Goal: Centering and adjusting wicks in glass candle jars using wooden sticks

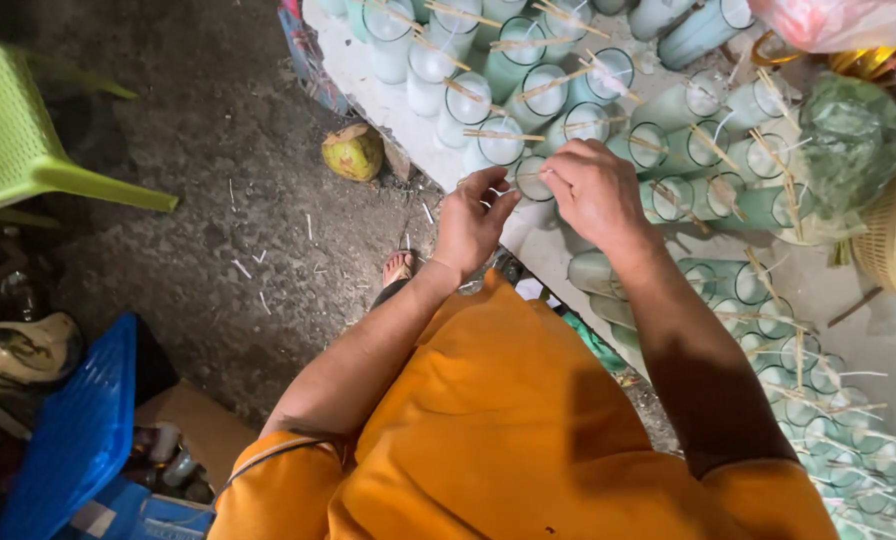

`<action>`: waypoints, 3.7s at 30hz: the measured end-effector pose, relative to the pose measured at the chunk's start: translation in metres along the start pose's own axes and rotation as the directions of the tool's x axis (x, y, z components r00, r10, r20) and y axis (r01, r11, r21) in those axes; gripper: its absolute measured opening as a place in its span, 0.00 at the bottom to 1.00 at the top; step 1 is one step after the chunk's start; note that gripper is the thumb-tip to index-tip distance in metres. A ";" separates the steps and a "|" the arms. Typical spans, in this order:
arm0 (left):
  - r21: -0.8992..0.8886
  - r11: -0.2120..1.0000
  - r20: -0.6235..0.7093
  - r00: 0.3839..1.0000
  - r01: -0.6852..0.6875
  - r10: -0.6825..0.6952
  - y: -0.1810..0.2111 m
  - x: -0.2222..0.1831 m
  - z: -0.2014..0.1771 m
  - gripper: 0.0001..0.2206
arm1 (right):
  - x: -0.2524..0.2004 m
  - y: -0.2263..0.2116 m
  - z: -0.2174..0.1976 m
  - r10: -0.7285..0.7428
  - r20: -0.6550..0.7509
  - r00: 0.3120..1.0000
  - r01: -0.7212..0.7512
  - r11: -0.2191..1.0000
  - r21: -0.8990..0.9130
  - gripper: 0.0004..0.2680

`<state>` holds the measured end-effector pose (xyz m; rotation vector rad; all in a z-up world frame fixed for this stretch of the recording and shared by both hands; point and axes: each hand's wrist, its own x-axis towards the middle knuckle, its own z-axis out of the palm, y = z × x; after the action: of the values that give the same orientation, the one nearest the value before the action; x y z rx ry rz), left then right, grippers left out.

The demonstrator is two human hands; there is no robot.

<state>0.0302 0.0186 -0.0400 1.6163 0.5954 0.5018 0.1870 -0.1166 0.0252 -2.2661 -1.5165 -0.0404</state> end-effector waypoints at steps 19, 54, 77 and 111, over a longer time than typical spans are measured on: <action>-0.217 0.895 -0.075 0.907 0.391 -0.414 0.035 0.015 0.024 0.12 | -0.002 -0.016 -0.010 -0.081 -0.052 0.995 0.088 0.982 0.166 0.02; 0.063 0.998 0.036 0.999 -0.002 0.000 0.000 -0.013 -0.001 0.28 | -0.024 -0.027 -0.065 0.095 -0.002 0.996 -0.090 0.951 0.295 0.07; 0.255 0.966 0.395 0.916 -0.032 -0.074 0.014 -0.042 0.046 0.15 | -0.172 0.010 -0.088 0.255 0.009 0.967 -0.254 0.957 0.138 0.07; 0.172 0.912 0.532 0.744 0.374 -0.405 0.052 -0.067 0.097 0.11 | -0.164 0.029 -0.084 0.044 0.087 0.995 -0.071 0.936 0.345 0.02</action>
<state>0.0446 -0.1027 0.0003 1.5318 0.4781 -0.3092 0.1631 -0.2998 0.0523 -2.0441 -1.3683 0.3134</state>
